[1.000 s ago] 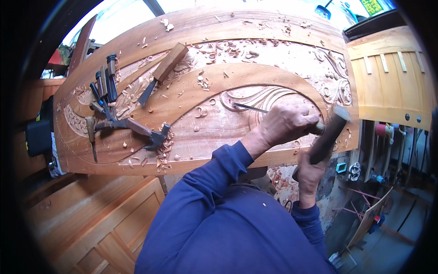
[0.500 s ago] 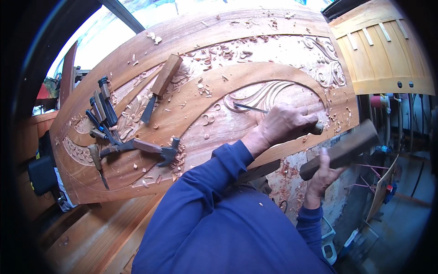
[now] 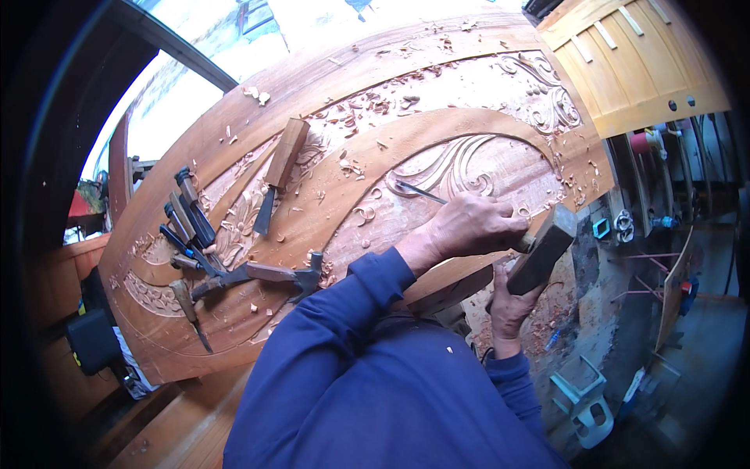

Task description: The person carves decorative patterns into a large wooden panel using a chisel and a wooden mallet, striking the chisel to remove wood shavings. After carving, the person stands up and walks to the entrance of the shop to pull down the rolling metal door.

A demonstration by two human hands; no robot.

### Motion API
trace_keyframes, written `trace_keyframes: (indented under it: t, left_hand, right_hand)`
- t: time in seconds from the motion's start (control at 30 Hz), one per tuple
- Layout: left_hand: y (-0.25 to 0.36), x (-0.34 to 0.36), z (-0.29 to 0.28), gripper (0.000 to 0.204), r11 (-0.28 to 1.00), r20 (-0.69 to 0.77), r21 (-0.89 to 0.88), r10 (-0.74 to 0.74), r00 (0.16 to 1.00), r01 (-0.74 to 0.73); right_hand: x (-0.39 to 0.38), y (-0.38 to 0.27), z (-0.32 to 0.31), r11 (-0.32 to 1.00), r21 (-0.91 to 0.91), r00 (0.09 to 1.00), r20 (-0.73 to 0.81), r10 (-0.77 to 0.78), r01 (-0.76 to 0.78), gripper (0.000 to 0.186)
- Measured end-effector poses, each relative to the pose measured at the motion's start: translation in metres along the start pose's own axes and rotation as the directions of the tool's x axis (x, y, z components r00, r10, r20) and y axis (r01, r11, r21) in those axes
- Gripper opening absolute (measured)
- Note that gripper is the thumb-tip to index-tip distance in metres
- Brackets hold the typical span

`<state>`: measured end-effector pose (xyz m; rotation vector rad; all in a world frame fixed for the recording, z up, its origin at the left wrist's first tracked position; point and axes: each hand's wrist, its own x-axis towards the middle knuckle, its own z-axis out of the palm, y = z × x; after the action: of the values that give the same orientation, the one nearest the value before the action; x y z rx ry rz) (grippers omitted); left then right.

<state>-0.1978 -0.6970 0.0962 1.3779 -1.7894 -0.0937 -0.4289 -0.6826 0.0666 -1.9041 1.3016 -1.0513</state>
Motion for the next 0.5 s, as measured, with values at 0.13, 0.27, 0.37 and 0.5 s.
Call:
trace_keyframes:
  t: [0.13,0.27,0.37,0.5]
  left_hand:
    - [0.004,-0.009,0.0,0.019,0.995,0.022,-0.097,0.013,1.0,-0.011]
    - [0.0,-0.015,-0.001,0.02,0.995,0.105,-0.07,0.08,0.991,-0.073]
    - [-0.004,-0.024,-0.002,0.019,0.991,0.145,-0.061,0.126,0.981,-0.118]
    - [-0.001,-0.035,-0.012,0.017,0.982,0.261,-0.121,0.174,0.949,-0.147]
  right_hand:
    - [0.0,-0.025,-0.02,0.926,0.342,0.957,-0.18,0.229,-0.158,0.048]
    - [-0.037,0.015,0.015,0.998,-0.056,0.999,-0.048,0.009,-0.012,0.063]
    - [-0.042,0.013,0.004,0.988,0.145,0.997,-0.046,0.064,-0.057,0.045]
    - [-0.047,-0.027,0.001,0.971,0.229,0.944,-0.329,0.015,0.064,0.037]
